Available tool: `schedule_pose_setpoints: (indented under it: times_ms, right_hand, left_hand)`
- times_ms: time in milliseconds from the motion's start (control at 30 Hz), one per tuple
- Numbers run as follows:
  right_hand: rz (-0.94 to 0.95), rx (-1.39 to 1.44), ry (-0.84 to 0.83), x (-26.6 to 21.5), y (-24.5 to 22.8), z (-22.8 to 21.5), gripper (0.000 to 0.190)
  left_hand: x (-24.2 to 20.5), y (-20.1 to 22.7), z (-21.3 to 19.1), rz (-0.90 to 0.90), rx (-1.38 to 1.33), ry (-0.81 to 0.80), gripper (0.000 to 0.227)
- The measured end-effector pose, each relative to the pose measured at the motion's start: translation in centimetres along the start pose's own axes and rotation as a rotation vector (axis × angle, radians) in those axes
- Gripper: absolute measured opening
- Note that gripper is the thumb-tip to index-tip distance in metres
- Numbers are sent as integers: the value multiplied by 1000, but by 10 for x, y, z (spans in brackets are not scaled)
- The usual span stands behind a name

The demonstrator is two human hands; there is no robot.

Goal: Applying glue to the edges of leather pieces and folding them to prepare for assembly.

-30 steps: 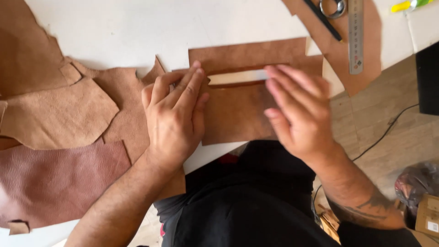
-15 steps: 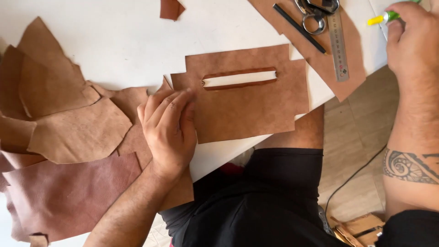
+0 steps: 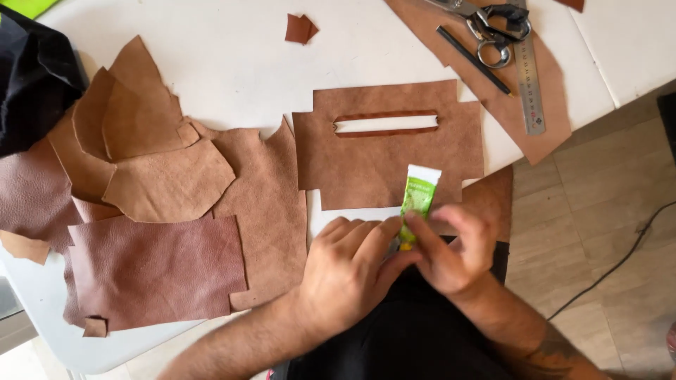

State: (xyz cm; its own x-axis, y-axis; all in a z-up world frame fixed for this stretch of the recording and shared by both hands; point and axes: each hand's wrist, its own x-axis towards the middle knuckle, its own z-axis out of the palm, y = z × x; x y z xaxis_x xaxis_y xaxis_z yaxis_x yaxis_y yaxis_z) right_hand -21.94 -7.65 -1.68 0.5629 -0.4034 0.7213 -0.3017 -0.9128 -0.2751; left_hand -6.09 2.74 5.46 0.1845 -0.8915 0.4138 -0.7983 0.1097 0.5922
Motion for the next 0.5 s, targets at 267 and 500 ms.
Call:
schedule_pose_setpoints:
  times_ms: [267,500]
  right_hand:
    - [-17,275,54,-21,-6,-5,19]
    - [547,838,-383,-19,-4,-21,60]
  left_hand:
    - [-35,18,24,-247,-171,93,21]
    - [-28,11,-3,287,34,42,27]
